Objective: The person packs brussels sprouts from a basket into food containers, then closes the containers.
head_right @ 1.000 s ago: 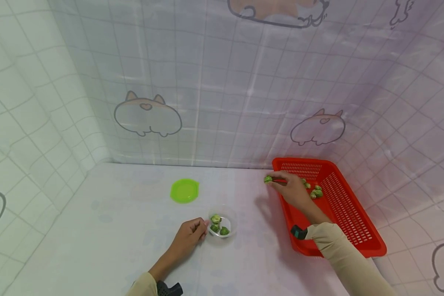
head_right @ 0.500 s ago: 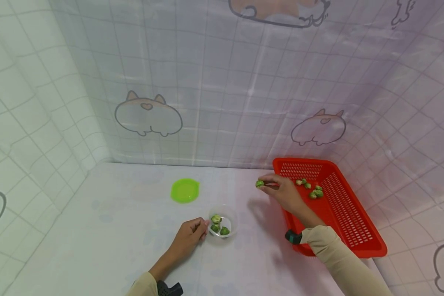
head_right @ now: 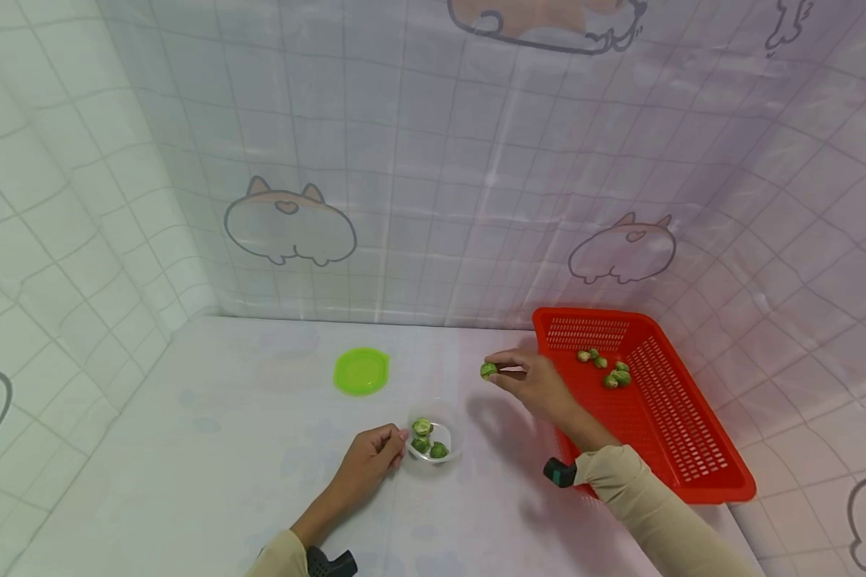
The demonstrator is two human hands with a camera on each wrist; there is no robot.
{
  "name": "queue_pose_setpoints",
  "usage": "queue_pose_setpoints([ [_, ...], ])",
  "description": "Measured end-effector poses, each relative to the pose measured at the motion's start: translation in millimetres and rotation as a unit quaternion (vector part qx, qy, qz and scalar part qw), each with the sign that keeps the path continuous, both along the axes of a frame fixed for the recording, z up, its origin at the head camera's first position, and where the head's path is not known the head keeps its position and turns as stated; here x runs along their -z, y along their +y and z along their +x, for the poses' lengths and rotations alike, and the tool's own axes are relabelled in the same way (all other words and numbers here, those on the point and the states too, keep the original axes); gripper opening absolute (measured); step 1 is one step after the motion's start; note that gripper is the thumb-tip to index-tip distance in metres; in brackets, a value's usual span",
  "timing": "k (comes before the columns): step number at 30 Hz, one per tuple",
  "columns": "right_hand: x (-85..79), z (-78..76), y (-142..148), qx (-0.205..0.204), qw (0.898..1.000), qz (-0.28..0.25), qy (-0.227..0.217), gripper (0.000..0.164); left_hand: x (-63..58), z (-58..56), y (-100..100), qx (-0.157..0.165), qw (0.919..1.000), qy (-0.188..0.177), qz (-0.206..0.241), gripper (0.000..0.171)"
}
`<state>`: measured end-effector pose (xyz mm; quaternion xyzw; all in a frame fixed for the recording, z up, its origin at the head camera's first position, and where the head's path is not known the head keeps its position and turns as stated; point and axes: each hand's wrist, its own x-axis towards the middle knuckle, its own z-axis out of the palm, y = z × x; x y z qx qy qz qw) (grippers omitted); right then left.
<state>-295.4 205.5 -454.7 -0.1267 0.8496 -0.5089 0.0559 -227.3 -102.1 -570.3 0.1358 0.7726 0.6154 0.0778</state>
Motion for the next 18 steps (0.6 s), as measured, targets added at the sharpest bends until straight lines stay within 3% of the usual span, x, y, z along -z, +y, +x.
queue_pose_setpoints([
  [9,10.5,1.8,-11,-0.028,0.999,0.014,0.025,0.030,0.2,0.2,0,0.000,1.0000,0.006,0.001,0.044],
  [18,17.0,4.8,-22,-0.051,0.998,-0.019,0.013,0.031,0.3,-0.2,1,0.000,1.0000,0.003,-0.001,0.043],
])
